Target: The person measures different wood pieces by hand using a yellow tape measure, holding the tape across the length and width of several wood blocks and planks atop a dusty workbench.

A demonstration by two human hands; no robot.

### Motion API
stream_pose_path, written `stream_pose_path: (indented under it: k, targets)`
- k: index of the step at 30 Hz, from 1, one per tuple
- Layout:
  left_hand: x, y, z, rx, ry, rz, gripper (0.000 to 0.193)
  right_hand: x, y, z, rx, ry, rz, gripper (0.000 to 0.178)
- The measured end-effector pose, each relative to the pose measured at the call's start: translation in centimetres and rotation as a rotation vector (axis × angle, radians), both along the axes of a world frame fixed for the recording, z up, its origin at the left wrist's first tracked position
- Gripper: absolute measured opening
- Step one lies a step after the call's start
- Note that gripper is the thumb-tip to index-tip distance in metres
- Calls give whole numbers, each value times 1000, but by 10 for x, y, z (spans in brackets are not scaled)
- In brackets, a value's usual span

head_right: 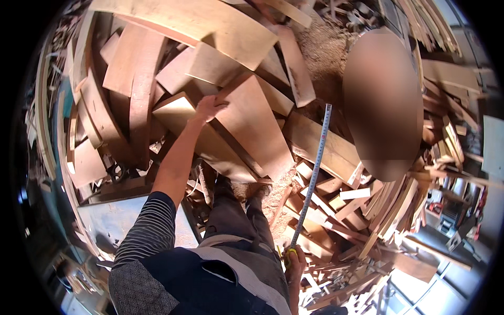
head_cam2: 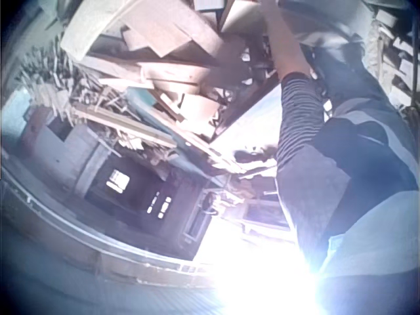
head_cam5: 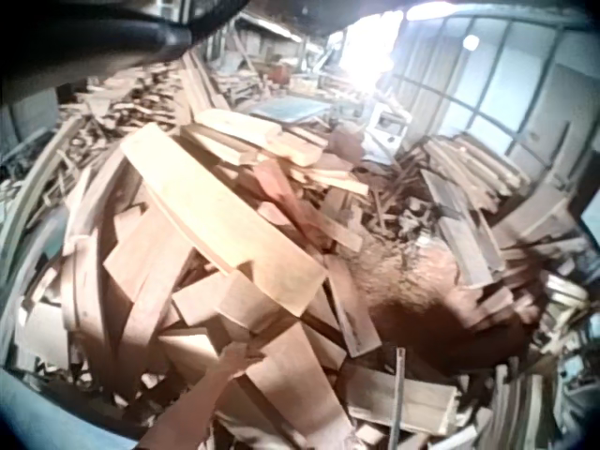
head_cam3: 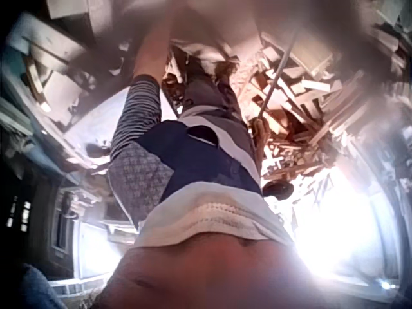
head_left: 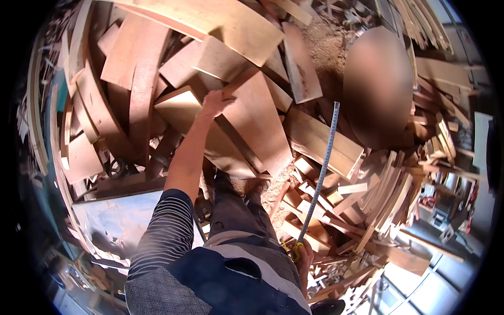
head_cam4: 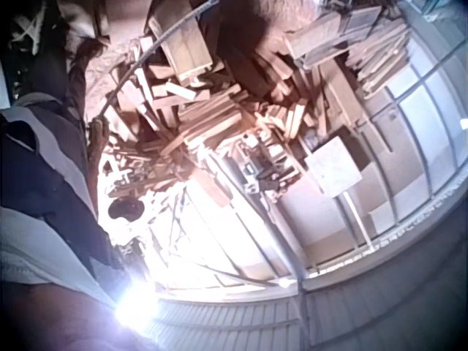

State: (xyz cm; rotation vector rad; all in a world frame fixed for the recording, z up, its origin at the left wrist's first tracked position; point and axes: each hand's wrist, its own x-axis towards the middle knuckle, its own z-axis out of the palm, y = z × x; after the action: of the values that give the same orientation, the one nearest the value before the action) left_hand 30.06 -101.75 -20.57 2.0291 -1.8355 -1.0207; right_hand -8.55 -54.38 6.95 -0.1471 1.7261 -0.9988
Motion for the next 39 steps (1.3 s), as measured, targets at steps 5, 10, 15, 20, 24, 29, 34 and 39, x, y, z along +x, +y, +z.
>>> stream_pose_path:
  k: [5,10,15,20,24,29,34,39]
  targets:
    - [-8,32,17,-79,-63,-114,59,-20,53,-27,-17,-8,-135,51]
    - [-74,100,144,-42,110,-19,61,-41,49,-52,-37,-91,-204,53]
    - [-132,153,176,-250,-27,-111,63,-67,25,-59,-150,-64,-203,49]
    - [-206,206,220,-312,207,-198,76,-92,16,-55,-263,-37,-255,49]
    - [-268,230,240,11,556,-217,78,-124,17,-56,-390,-31,-325,48]
    - [-342,266,240,-45,608,-401,74,-142,9,-23,-481,55,-397,44]
    - [-400,305,235,-20,644,-455,74,-159,6,4,-493,163,-398,49]
    - [-431,332,250,158,701,-432,73,-169,-7,19,-409,473,-285,44]
